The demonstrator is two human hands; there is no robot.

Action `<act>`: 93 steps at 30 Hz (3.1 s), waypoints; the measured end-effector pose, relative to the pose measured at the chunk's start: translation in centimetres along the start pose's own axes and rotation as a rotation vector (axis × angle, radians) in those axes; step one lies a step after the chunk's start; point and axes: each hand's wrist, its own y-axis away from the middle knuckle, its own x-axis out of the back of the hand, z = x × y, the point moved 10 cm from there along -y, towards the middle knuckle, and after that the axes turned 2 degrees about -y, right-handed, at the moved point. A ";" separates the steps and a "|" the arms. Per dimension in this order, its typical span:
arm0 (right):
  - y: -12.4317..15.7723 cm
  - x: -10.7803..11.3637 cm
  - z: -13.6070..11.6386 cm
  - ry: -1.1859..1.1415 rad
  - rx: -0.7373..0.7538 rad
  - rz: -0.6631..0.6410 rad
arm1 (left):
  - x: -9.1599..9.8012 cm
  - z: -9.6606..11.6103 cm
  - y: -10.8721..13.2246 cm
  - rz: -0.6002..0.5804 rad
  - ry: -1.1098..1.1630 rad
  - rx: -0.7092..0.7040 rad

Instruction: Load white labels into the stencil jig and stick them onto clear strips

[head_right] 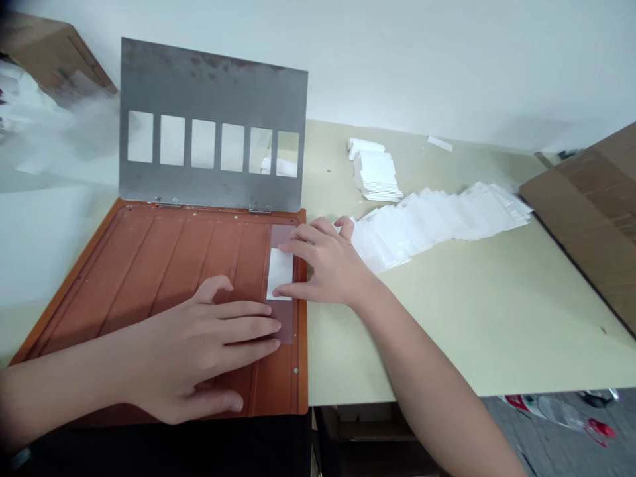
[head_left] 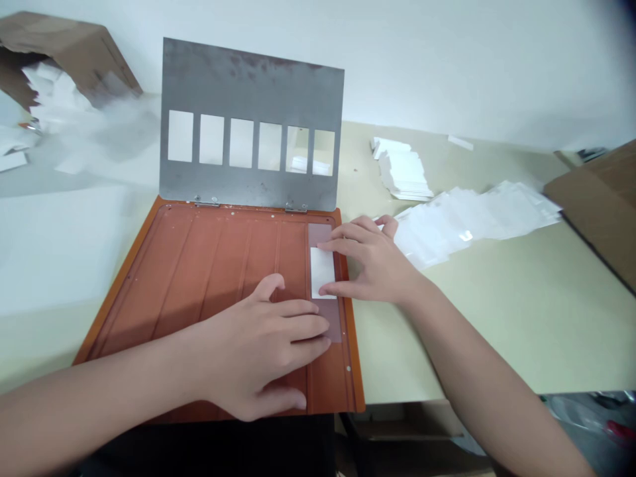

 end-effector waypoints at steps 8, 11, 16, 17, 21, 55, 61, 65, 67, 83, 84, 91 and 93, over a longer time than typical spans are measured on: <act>0.0 0.0 -0.1 0.010 0.002 0.002 | 0.0 0.0 0.0 0.002 -0.015 -0.014; 0.0 0.0 -0.1 0.014 0.006 0.001 | 0.0 0.0 0.0 -0.002 -0.021 -0.017; 0.0 0.0 0.0 0.008 0.005 -0.002 | 0.0 0.2 0.0 -0.003 -0.049 -0.021; 0.0 0.0 0.0 0.008 0.004 -0.006 | -0.1 0.3 0.0 0.000 -0.068 -0.025; 0.0 -0.2 0.0 0.011 0.005 -0.020 | 0.0 0.5 0.1 0.054 -0.188 -0.048; 0.3 -0.1 -0.5 -0.040 0.013 -0.210 | 0.4 -2.5 0.0 0.157 -0.423 0.161; 0.4 -0.1 -0.6 -0.003 -0.002 -0.227 | 0.8 -2.6 -0.1 0.154 -0.393 0.188; 0.4 -0.1 -0.8 0.014 0.002 -0.227 | 1.2 -2.6 -0.1 0.175 -0.418 0.230; 0.4 -0.1 -0.9 0.009 -0.006 -0.234 | 1.6 -2.5 -0.1 0.202 -0.453 0.246; 0.5 0.0 -0.9 0.005 -0.001 -0.230 | -0.1 -1.0 -0.1 0.188 -0.421 0.167; 0.5 0.0 -0.9 0.002 -0.001 -0.228 | -0.2 -0.9 -0.1 0.188 -0.432 0.167; 0.4 0.0 -0.7 0.001 -0.011 -0.193 | -0.2 -0.4 -0.4 0.195 -0.492 0.171; 0.3 0.0 -0.7 0.002 -0.010 -0.190 | -0.2 -0.4 -0.4 0.202 -0.499 0.170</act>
